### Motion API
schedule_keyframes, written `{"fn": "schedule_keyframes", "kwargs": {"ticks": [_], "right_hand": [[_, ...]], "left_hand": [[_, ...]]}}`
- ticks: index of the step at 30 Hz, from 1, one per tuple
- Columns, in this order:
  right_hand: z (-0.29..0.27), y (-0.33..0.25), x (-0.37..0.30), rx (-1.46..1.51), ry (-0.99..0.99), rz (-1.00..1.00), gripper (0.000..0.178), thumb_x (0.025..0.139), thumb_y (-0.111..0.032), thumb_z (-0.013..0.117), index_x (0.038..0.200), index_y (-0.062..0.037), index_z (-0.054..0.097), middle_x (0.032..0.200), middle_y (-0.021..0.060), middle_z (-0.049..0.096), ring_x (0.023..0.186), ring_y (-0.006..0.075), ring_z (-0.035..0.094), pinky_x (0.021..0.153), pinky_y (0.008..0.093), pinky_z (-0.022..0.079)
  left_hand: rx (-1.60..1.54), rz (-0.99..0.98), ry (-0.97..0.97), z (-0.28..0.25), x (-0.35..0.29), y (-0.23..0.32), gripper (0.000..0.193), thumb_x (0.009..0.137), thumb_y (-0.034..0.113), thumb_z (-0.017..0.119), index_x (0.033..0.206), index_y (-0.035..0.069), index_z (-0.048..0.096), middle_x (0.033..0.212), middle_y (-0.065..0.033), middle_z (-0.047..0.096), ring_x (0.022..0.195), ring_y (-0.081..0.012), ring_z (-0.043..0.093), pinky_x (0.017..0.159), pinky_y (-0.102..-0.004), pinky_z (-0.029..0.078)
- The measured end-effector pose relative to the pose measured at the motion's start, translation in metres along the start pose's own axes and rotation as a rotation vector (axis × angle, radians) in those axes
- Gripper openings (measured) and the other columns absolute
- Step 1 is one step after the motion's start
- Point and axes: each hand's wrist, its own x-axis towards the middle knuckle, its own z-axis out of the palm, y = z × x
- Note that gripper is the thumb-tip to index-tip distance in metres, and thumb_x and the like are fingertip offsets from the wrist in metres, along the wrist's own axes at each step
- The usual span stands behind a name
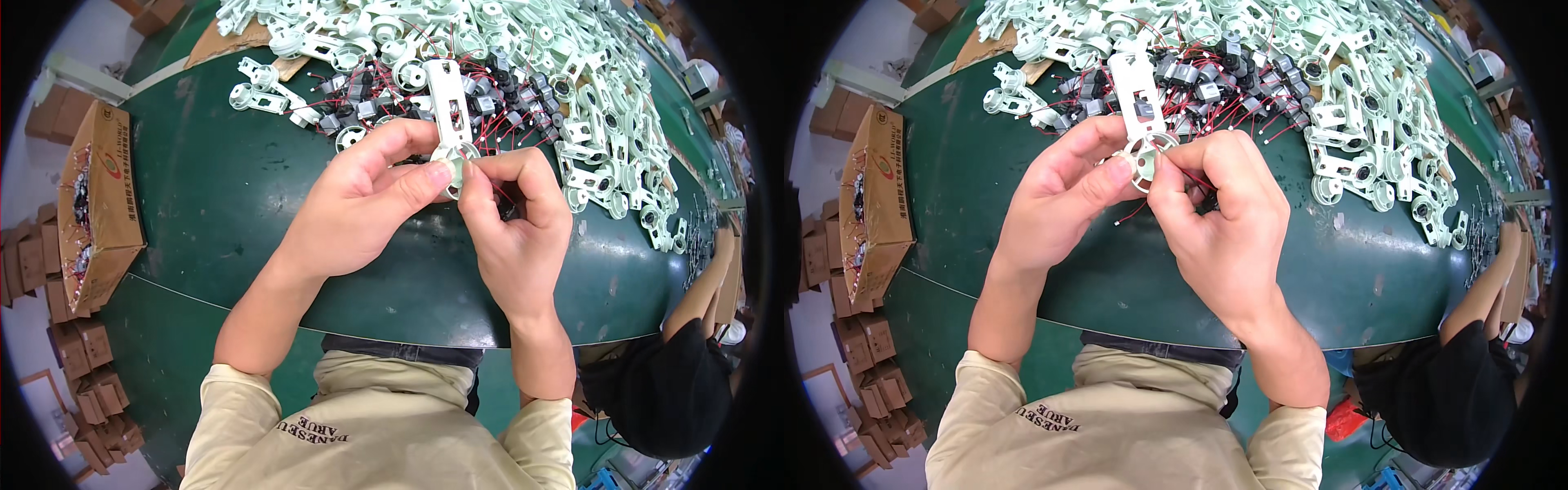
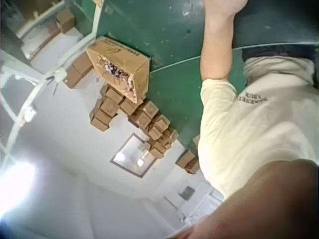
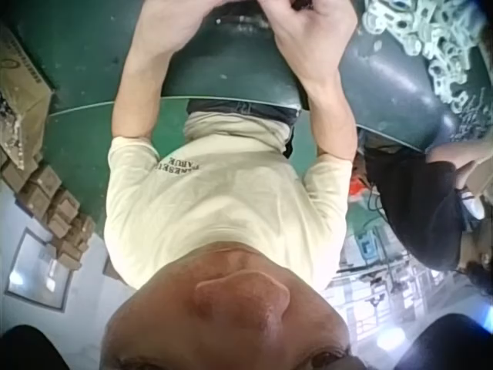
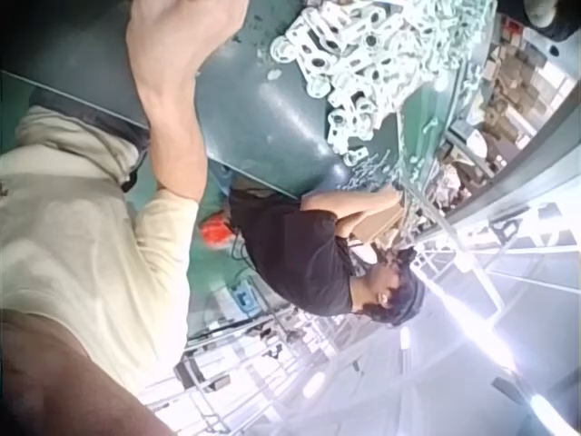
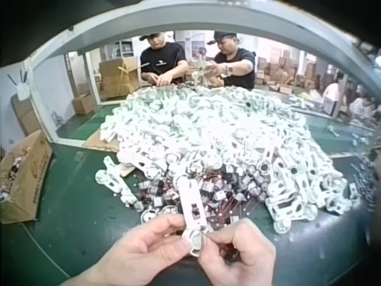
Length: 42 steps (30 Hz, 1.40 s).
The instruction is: The person assembles small electronic components by hand, inserting small motors and wiring assemblies into white plastic housings at a production workbench.
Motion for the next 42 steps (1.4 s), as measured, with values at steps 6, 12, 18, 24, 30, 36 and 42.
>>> {"fn": "schedule_keyframes", "kwargs": {"ticks": [6,12,18,24,30,36,42], "right_hand": [[0.001,-0.003,0.002,-0.088,0.015,-0.105,0.012,0.075,0.003,0.068,0.076,-0.0019,0.057,0.069,0.0052,0.053,0.054,0.0125,0.049,0.048,0.0251,0.041],[0.0,-0.002,0.001,0.008,-0.002,0.012,0.012,0.076,0.003,0.068,0.077,-0.0018,0.058,0.069,0.0051,0.054,0.055,0.0124,0.049,0.049,0.0255,0.041],[-0.001,-0.003,0.0,0.048,-0.004,0.06,0.011,0.077,0.002,0.068,0.077,-0.0013,0.058,0.07,0.0054,0.055,0.056,0.0107,0.05,0.05,0.0241,0.041],[-0.002,-0.003,0.0,0.121,-0.03,0.118,0.01,0.078,0.002,0.068,0.078,-0.0005,0.058,0.071,0.0033,0.055,0.059,0.0066,0.049,0.052,0.0218,0.041],[-0.003,-0.002,0.0,0.17,-0.069,0.163,0.008,0.081,0.002,0.067,0.08,-0.0001,0.059,0.071,0.001,0.055,0.061,0.0043,0.048,0.054,0.0205,0.041],[-0.003,-0.01,0.001,0.314,-0.107,0.311,0.007,0.083,0.001,0.066,0.081,-0.0001,0.058,0.074,-0.0014,0.055,0.063,0.0022,0.045,0.054,0.0188,0.038],[-0.002,-0.002,-0.003,0.19,-0.101,0.222,0.006,0.084,0.0,0.065,0.084,-0.0011,0.059,0.076,-0.0019,0.056,0.064,0.0017,0.047,0.055,0.0175,0.039]], "left_hand": [[-0.008,-0.025,0.03,0.003,0.0,0.006,0.032,0.093,0.008,0.057,0.121,-0.002,0.045,0.113,-0.0101,0.056,0.102,-0.013,0.056,0.086,-0.0281,0.049],[-0.036,0.036,0.007,0.002,0.001,0.002,0.034,0.091,0.004,0.058,0.121,-0.001,0.042,0.112,-0.01,0.054,0.101,-0.0123,0.055,0.084,-0.0262,0.049],[0.048,0.041,0.0,0.003,0.001,0.004,0.03,0.091,0.003,0.057,0.119,0.0,0.044,0.111,-0.0087,0.053,0.1,-0.012,0.056,0.083,-0.0253,0.048],[0.074,0.055,-0.04,-0.001,0.0,0.002,0.036,0.092,0.004,0.055,0.125,-0.002,0.043,0.118,-0.0113,0.053,0.11,-0.0162,0.052,0.094,-0.0334,0.044],[0.083,0.021,-0.045,0.001,-0.001,0.004,0.037,0.091,0.003,0.055,0.126,-0.001,0.042,0.118,-0.0112,0.053,0.106,-0.017,0.054,0.093,-0.0318,0.045],[0.046,0.044,-0.016,0.002,0.0,0.003,0.028,0.091,0.0,0.057,0.116,0.002,0.045,0.113,-0.0082,0.052,0.101,-0.0118,0.057,0.079,-0.0237,0.049],[0.024,0.054,-0.037,0.003,0.0,0.002,0.03,0.09,-0.002,0.057,0.116,0.001,0.044,0.113,-0.0083,0.052,0.102,-0.0129,0.056,0.08,-0.0239,0.05]]}}
